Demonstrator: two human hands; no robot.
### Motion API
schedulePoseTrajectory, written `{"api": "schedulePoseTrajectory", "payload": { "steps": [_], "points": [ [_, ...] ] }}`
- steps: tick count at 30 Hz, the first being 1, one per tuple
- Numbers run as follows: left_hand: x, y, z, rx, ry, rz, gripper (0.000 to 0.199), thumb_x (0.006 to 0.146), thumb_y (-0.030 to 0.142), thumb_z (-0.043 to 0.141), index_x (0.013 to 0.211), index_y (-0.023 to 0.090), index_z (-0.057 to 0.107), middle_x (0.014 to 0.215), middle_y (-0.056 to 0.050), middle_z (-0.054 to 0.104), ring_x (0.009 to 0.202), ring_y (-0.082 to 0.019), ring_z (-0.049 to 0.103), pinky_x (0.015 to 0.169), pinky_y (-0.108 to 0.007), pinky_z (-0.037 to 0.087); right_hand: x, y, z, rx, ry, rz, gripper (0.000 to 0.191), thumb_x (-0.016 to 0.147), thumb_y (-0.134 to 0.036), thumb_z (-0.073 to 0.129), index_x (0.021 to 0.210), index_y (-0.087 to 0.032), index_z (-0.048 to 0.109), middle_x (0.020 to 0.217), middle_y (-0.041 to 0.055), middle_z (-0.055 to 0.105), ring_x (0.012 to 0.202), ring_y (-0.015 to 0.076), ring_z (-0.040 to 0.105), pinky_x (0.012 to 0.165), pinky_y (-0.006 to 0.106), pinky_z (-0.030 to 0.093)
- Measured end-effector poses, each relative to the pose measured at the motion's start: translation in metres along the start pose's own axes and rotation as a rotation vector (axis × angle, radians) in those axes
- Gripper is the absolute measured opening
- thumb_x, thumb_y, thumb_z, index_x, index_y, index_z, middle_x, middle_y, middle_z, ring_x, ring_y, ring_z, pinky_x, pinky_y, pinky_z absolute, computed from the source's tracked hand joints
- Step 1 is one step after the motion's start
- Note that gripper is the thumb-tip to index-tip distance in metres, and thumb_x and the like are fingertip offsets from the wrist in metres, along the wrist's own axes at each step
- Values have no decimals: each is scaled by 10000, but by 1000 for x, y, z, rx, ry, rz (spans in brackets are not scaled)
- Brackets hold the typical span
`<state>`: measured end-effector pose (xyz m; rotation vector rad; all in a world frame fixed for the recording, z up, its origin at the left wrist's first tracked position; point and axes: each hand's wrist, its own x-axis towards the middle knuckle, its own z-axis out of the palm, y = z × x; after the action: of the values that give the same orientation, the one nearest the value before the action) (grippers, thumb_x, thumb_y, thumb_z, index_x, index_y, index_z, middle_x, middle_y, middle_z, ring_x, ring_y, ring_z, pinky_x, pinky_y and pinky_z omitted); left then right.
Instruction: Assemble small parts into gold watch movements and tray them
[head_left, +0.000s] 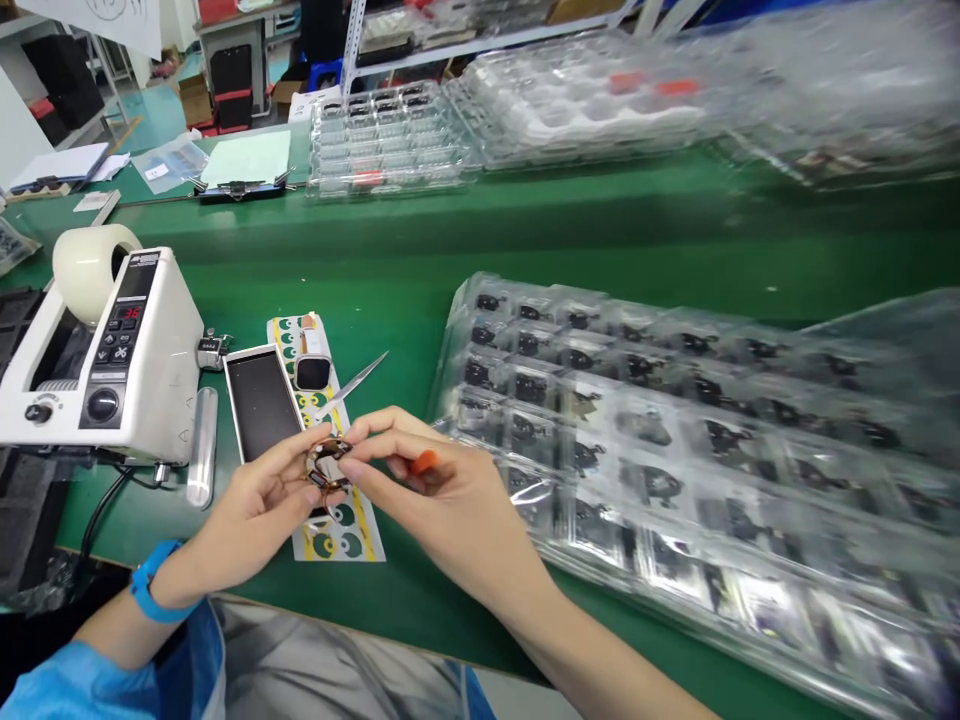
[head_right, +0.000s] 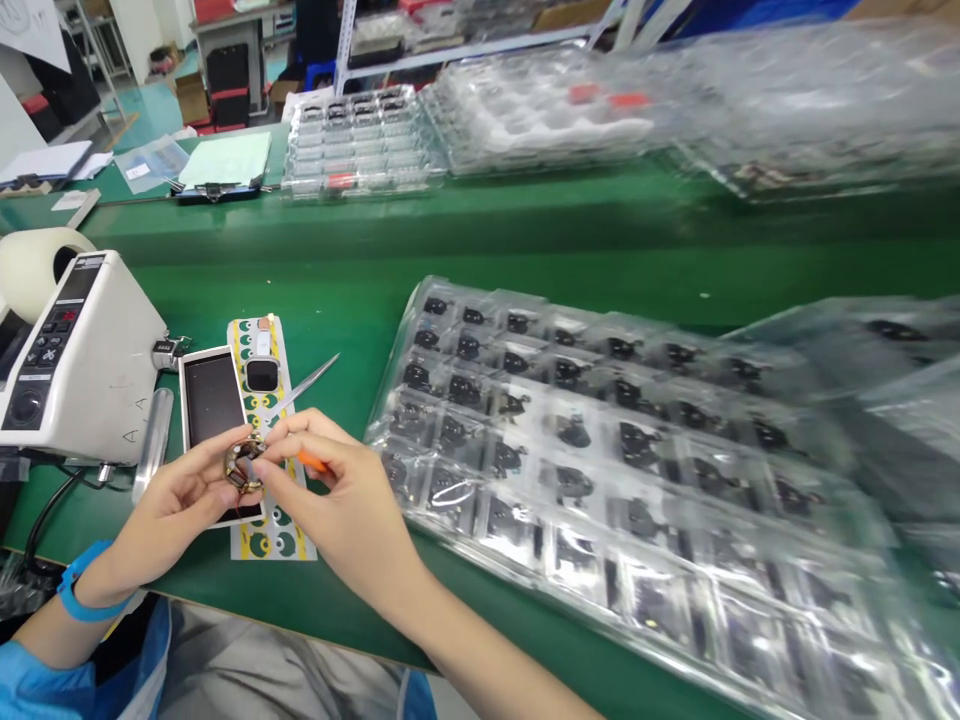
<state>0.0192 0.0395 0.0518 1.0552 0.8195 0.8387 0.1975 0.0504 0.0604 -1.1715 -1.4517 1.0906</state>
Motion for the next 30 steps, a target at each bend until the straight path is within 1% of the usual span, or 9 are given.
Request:
{"api": "schedulePoseTrajectory", "payload": {
  "steps": [4, 9, 14, 17, 20, 22, 24, 27, 30],
  "points": [
    [0, 0, 0, 9, -3, 9, 416, 914, 280, 635, 1326, 325, 606, 1297, -49, 666, 1143, -210, 637, 961, -287, 539, 1, 0, -1, -27, -2, -7, 149, 789, -242, 646, 650, -206, 687, 785, 39, 666, 610, 133, 537, 529, 250, 450],
    [0, 2, 1, 8, -4, 2, 405, 921, 247, 625, 1317, 328, 613, 1276, -42, 681, 1122, -188, 650, 961, -262, 534, -1, 2, 1, -51, 33, -47, 148, 790, -201, 640, 649, -209, 681, 775, 30, 671, 631, 137, 568, 534, 250, 466],
    [1, 2, 2, -16, 3, 12, 395, 910, 244, 637, 1299, 310, 629, 1337, -54, 644, 1205, -225, 609, 967, -283, 538, -3, 4, 5, -111, 75, -93, 138, 796, -184, 633, 666, -215, 667, 789, 26, 675, 648, 140, 588, 522, 247, 463],
    [2, 3, 2, -36, 15, 12, 367, 898, 254, 655, 1262, 296, 656, 1289, -55, 676, 1168, -217, 634, 943, -271, 550, -3, 4, 4, -150, 56, -112, 128, 805, -189, 624, 689, -216, 669, 807, 27, 681, 685, 150, 610, 536, 249, 468],
    [2, 3, 2, -39, 40, -5, 345, 893, 270, 663, 1238, 275, 672, 1216, -51, 712, 1082, -192, 676, 928, -264, 561, -2, 4, 2, -179, 12, -114, 143, 821, -182, 606, 696, -212, 670, 806, 24, 679, 664, 140, 602, 553, 249, 477],
    [2, 3, 2, -35, 58, -20, 343, 891, 283, 664, 1234, 267, 673, 1191, -48, 723, 1065, -189, 684, 925, -266, 566, -1, 4, 1, -187, -3, -126, 150, 830, -169, 601, 702, -208, 670, 806, 24, 672, 666, 134, 602, 561, 241, 480],
    [2, 3, 1, -38, 71, -31, 349, 889, 288, 667, 1237, 265, 670, 1184, -46, 727, 1080, -198, 682, 924, -272, 570, -2, 4, 0, -190, -3, -176, 140, 836, -165, 607, 722, -206, 677, 847, 33, 671, 722, 143, 621, 608, 250, 501],
    [2, 4, 1, -59, 71, -43, 364, 882, 287, 678, 1244, 258, 664, 1169, -57, 736, 1098, -222, 682, 917, -285, 577, -3, 4, -1, -192, -4, -251, 118, 841, -174, 626, 751, -213, 691, 945, 56, 673, 860, 186, 645, 738, 313, 533],
    [3, 4, 0, -69, 67, -59, 362, 875, 296, 687, 1235, 256, 670, 1162, -59, 739, 1092, -226, 687, 910, -283, 579, -3, 4, -3, -182, -14, -233, 129, 854, -178, 627, 749, -216, 691, 982, 64, 672, 915, 203, 645, 790, 343, 535]
  ]
}}
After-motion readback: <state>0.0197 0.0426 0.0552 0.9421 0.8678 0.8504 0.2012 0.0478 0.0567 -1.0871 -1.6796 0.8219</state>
